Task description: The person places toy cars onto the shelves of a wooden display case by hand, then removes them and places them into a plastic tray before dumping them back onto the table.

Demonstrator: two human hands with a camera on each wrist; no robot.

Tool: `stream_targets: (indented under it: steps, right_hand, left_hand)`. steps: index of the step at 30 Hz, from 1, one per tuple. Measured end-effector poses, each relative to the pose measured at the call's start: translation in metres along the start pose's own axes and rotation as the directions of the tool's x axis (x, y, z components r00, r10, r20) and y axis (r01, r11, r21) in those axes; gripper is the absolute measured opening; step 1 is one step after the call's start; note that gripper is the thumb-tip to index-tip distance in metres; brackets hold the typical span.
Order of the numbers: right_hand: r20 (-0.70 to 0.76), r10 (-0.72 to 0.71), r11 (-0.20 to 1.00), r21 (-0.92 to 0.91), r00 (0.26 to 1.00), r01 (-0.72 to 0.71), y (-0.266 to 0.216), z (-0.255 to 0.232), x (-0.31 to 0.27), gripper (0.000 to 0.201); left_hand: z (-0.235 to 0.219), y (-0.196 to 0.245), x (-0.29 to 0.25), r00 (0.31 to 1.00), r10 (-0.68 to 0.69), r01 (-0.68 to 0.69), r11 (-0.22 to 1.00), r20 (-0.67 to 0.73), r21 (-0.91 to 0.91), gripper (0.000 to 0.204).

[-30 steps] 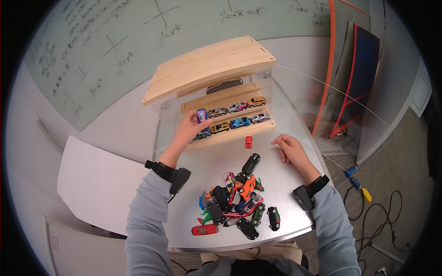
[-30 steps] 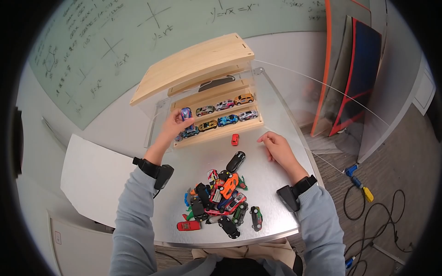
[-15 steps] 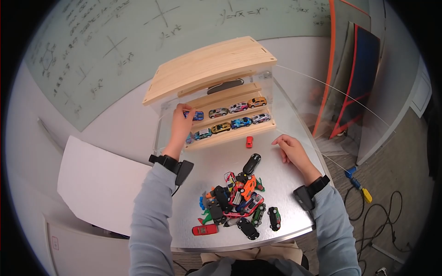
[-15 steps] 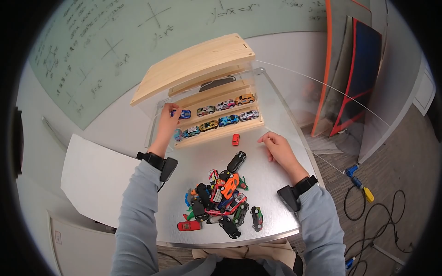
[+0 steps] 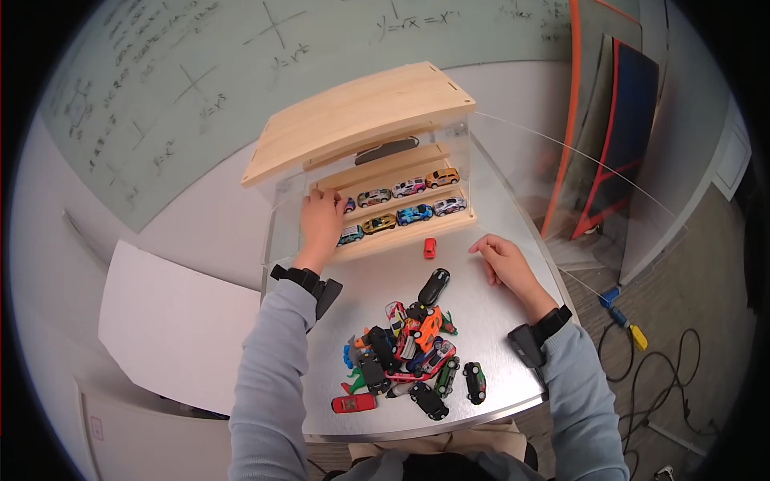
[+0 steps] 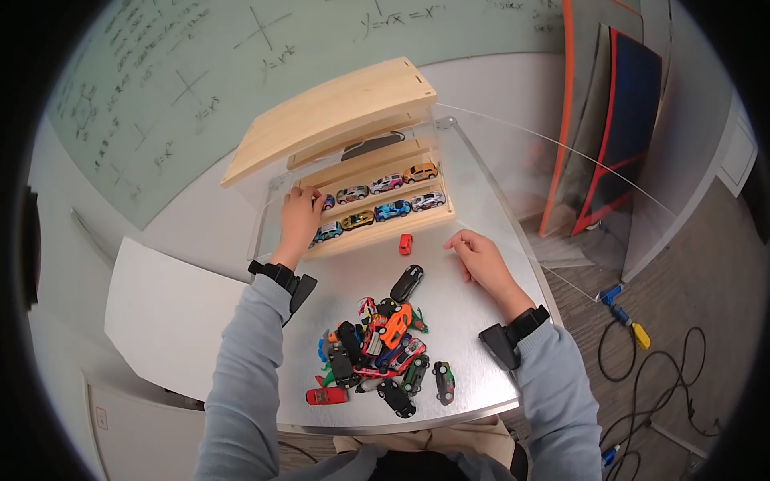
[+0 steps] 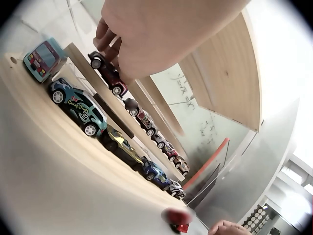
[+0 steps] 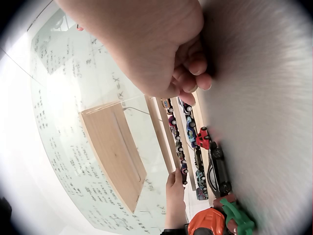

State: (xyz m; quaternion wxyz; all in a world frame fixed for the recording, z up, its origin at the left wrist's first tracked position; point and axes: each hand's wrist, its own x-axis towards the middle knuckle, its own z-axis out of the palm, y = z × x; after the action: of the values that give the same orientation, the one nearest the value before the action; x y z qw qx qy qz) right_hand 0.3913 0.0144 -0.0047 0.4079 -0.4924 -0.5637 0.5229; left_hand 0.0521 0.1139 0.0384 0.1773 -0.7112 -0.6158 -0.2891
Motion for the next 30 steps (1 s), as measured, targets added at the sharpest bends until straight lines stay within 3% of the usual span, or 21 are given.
stream_targets:
  steps: [2, 5, 7, 14, 16, 18, 20, 21, 22, 23, 25, 26, 28, 30]
  right_hand:
    - [-0.002, 0.0, 1.0, -0.008, 1.0, 0.0, 0.0, 0.0, 0.0, 0.024]
    - [0.002, -0.008, 1.0, -0.005, 1.0, 0.008, 0.001, 0.0, 0.001, 0.024]
    - [0.0, -0.001, 1.0, 0.003, 1.0, 0.001, -0.001, 0.0, 0.0, 0.024]
    - [0.006, -0.001, 1.0, 0.012, 1.0, 0.001, 0.001, 0.0, 0.001, 0.024]
    - [0.005, -0.005, 1.0, 0.007, 1.0, 0.005, 0.002, -0.001, 0.001, 0.024]
    - [0.007, -0.011, 1.0, 0.014, 1.0, 0.01, 0.004, -0.001, 0.002, 0.024]
    - [0.01, -0.015, 1.0, 0.021, 1.0, 0.014, 0.005, 0.0, 0.002, 0.024]
    - [0.006, -0.003, 1.0, 0.022, 1.0, 0.002, 0.003, 0.0, 0.001, 0.024]
    - [0.004, 0.009, 1.0, 0.02, 1.0, -0.009, 0.001, 0.0, 0.001, 0.024]
    - [0.008, 0.008, 1.0, 0.018, 1.0, -0.008, 0.001, 0.0, 0.001, 0.024]
    - [0.008, 0.003, 1.0, 0.011, 1.0, -0.003, 0.002, -0.001, 0.001, 0.024]
    - [0.006, 0.001, 1.0, 0.01, 1.0, -0.001, 0.004, -0.002, 0.002, 0.024]
    - [0.027, -0.019, 0.999, 0.035, 0.999, 0.018, 0.012, -0.002, 0.005, 0.026]
    - [0.025, -0.015, 0.999, 0.045, 1.0, 0.014, 0.008, -0.003, 0.003, 0.025]
  left_hand:
    - [0.001, 0.001, -0.001, 1.0, 0.024, -0.024, 0.999, 0.003, 0.048, 0.017]
    - [0.011, -0.004, 0.0, 0.999, -0.031, 0.034, 0.996, 0.044, -0.077, 0.015]
    - [0.019, -0.009, 0.002, 0.996, -0.064, 0.079, 0.96, 0.062, -0.269, 0.016]
    - [0.017, -0.004, 0.0, 0.998, -0.041, 0.05, 0.963, 0.039, -0.264, 0.016]
    - [-0.003, 0.018, -0.004, 0.984, 0.103, -0.118, 0.988, -0.148, -0.096, 0.017]
    - [-0.019, 0.039, -0.011, 0.962, 0.27, -0.272, 0.951, -0.035, -0.144, 0.019]
    - [-0.021, 0.055, -0.02, 0.829, 0.536, -0.424, 0.79, 0.161, -0.443, 0.022]
    - [-0.032, 0.072, -0.028, 0.768, 0.563, -0.374, 0.781, 0.306, -0.499, 0.024]
    - [-0.046, 0.09, -0.036, 0.684, 0.584, -0.313, 0.777, 0.438, -0.546, 0.027]
    - [-0.051, 0.104, -0.04, 0.687, 0.58, -0.31, 0.779, 0.437, -0.545, 0.027]
    - [-0.055, 0.126, -0.047, 0.568, 0.447, -0.157, 0.883, 0.691, -0.443, 0.039]
    - [-0.051, 0.13, -0.052, 0.569, 0.449, -0.159, 0.882, 0.689, -0.443, 0.039]
    - [-0.038, 0.133, -0.063, 0.495, 0.535, -0.27, 0.844, 0.685, -0.463, 0.046]
    - [-0.033, 0.136, -0.065, 0.494, 0.55, -0.258, 0.832, 0.673, -0.491, 0.045]
